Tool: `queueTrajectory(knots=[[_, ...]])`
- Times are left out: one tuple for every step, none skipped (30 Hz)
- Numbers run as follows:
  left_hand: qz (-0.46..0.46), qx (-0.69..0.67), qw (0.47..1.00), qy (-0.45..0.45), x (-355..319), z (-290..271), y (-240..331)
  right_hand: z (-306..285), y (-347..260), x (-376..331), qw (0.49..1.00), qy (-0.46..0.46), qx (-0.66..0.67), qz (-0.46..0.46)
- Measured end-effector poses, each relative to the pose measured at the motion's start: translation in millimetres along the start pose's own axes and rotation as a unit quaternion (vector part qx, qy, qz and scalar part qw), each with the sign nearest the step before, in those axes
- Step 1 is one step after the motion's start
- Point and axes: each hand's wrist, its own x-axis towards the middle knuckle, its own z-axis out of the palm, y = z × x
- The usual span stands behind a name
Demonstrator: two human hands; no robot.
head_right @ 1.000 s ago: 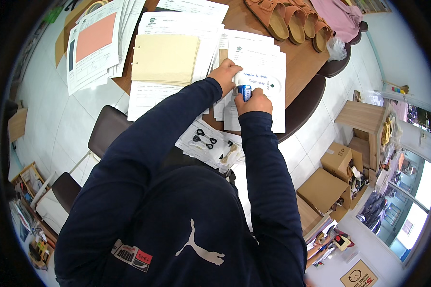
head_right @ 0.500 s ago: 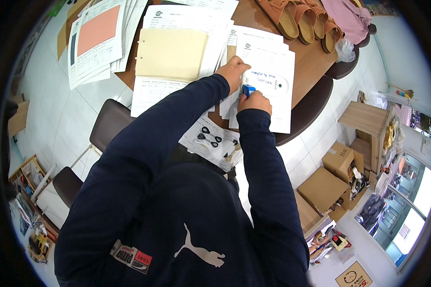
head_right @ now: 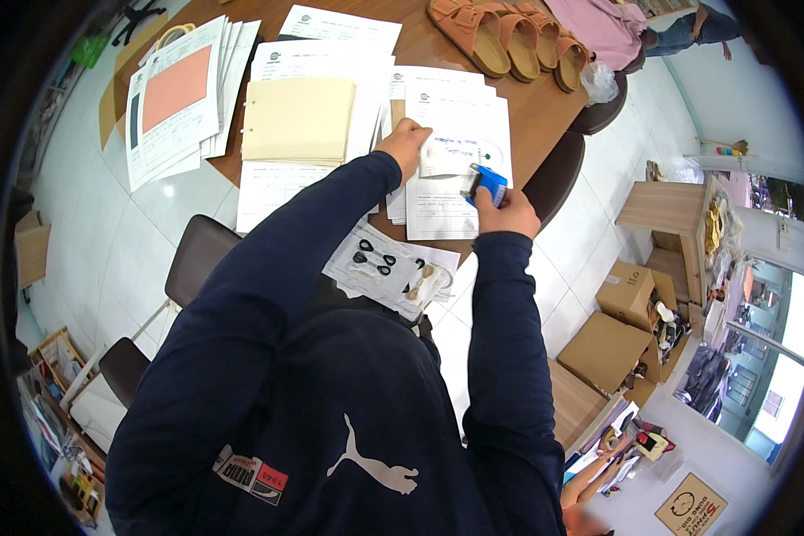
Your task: The person repeatedly stamps a blue ink pad onto various documents and color swatches laid out on a table. They handle each sheet individually, aligning the stamp before pressing it down, then move to the next sheet. The process continues across multiple pages without visible final stacking or filing.
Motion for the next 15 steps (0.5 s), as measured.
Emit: queueTrajectory(knots=[[-0.002, 0.005, 1.0, 0.015, -2.0, -0.2, 2.7, -8.5, 9.4, 0.6, 1.0, 0.008, -0.004, 0.012], [-0.014, 0.01, 1.0, 0.017, -4.0, -2.0, 5.3, -14.5, 18.3, 0.7, 0.997, -0.015, 0.059, 0.056], [-0.009, 0.008, 0.999, 0.041, -7.8, -4.2, 7.9, -17.4, 27.0, -1.7, 0.991, -0.017, 0.112, 0.066], [-0.019, 0.004, 0.999, 0.048, -12.6, -7.5, 10.0, -18.5, 35.4, -4.6, 0.978, -0.026, 0.185, 0.091], [-0.031, 0.0, 0.998, 0.048, -18.5, -11.2, 11.6, -17.6, 43.3, -7.4, 0.98, -0.028, 0.178, 0.085], [-0.027, -0.004, 0.998, 0.064, -23.5, -15.2, 12.5, -15.7, 51.0, -10.5, 0.978, -0.034, 0.189, 0.081], [-0.009, 0.017, 0.997, 0.079, -31.2, -18.9, 12.3, -12.8, 57.9, -12.3, 0.972, -0.042, 0.218, 0.074], [-0.026, 0.039, 0.998, 0.034, -37.2, -20.9, 12.3, -8.2, 64.2, -14.6, 0.966, -0.046, 0.238, 0.089], [-0.051, 0.062, 0.997, -0.015, -45.9, -20.3, 12.8, -3.6, 69.6, -15.4, 0.977, -0.031, 0.196, 0.073], [-0.074, 0.085, 0.992, -0.059, -52.1, -18.9, 12.9, 1.0, 73.9, -14.5, 0.978, -0.032, 0.187, 0.082], [-0.081, 0.074, 0.993, -0.051, -58.2, -15.8, 13.0, 4.6, 77.8, -14.3, 0.978, -0.031, 0.192, 0.072], [-0.086, 0.063, 0.994, -0.04, -63.8, -11.9, 13.3, 6.4, 81.1, -12.8, 0.986, -0.015, 0.166, 0.025], [-0.091, 0.051, 0.994, -0.028, -66.1, -8.4, 12.9, 9.0, 82.9, -11.2, 0.988, -0.006, 0.151, 0.008], [-0.122, 0.028, 0.992, -0.022, -66.8, -5.0, 12.6, 10.2, 84.0, -9.7, 0.988, 0.002, 0.15, -0.023], [-0.154, 0.004, 0.988, -0.018, -67.5, -1.5, 12.7, 13.6, 82.3, -4.9, 0.989, 0.027, 0.139, -0.05]])
